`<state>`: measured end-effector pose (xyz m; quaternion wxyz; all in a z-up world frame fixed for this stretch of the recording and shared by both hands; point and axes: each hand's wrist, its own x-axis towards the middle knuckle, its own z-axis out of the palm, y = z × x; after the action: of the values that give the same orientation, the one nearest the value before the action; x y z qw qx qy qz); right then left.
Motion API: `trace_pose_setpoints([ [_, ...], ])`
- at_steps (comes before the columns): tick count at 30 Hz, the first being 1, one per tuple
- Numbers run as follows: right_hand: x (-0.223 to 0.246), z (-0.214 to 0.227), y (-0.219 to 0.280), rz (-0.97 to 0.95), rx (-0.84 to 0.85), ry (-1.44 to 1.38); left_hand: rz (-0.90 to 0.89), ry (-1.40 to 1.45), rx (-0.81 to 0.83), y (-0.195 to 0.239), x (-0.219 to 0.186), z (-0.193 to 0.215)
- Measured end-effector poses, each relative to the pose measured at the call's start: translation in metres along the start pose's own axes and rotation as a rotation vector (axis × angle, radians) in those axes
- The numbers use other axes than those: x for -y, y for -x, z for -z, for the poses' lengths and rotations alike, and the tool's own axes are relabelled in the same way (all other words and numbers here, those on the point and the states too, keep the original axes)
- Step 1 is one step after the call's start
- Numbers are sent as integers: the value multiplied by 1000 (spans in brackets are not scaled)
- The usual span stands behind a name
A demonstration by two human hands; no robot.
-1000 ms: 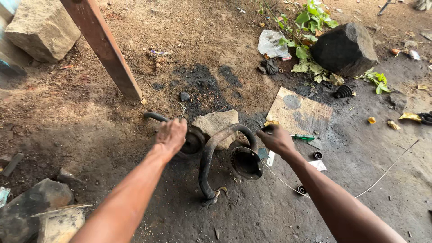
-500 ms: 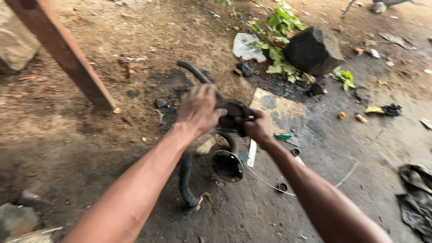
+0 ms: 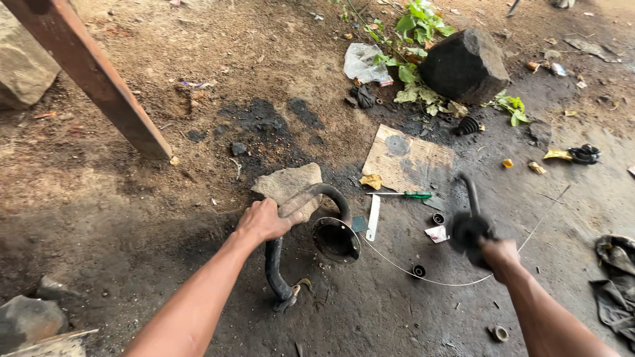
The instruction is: The person uses a wire brush and a sanding block to clean and smooth a curved metal pipe and a circular metal flange. They scrub the surfaces of both parts, occasionally repositioning them on a stone for leverage.
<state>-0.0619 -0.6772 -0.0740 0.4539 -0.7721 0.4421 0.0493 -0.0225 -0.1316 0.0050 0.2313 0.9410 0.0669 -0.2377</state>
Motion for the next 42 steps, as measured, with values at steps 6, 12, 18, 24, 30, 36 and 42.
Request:
trace_pose_setpoints([
  [6, 20, 5, 46, 165, -270, 699, -234, -63, -173, -7, 12, -18],
  [12, 88, -72, 114, 535, -114, 757, -100, 238, -454, 30, 34, 3],
  [18, 125, -175, 163, 749, 484, 561, 367, 669, -669, 58, 46, -8],
  [24, 124, -210, 183, 443, 856, 322, 623, 1024, -610, 73, 36, -28],
  [30, 121, -200, 177, 361, 895, 285, 688, 1543, -701, 97, 4, -41],
  [36, 111, -180, 164, 264, 800, 245, 711, 1473, -743, 88, 31, -49],
  [42, 83, -178, 149, 488, 634, 517, 771, 1222, -797, 76, 42, -45],
])
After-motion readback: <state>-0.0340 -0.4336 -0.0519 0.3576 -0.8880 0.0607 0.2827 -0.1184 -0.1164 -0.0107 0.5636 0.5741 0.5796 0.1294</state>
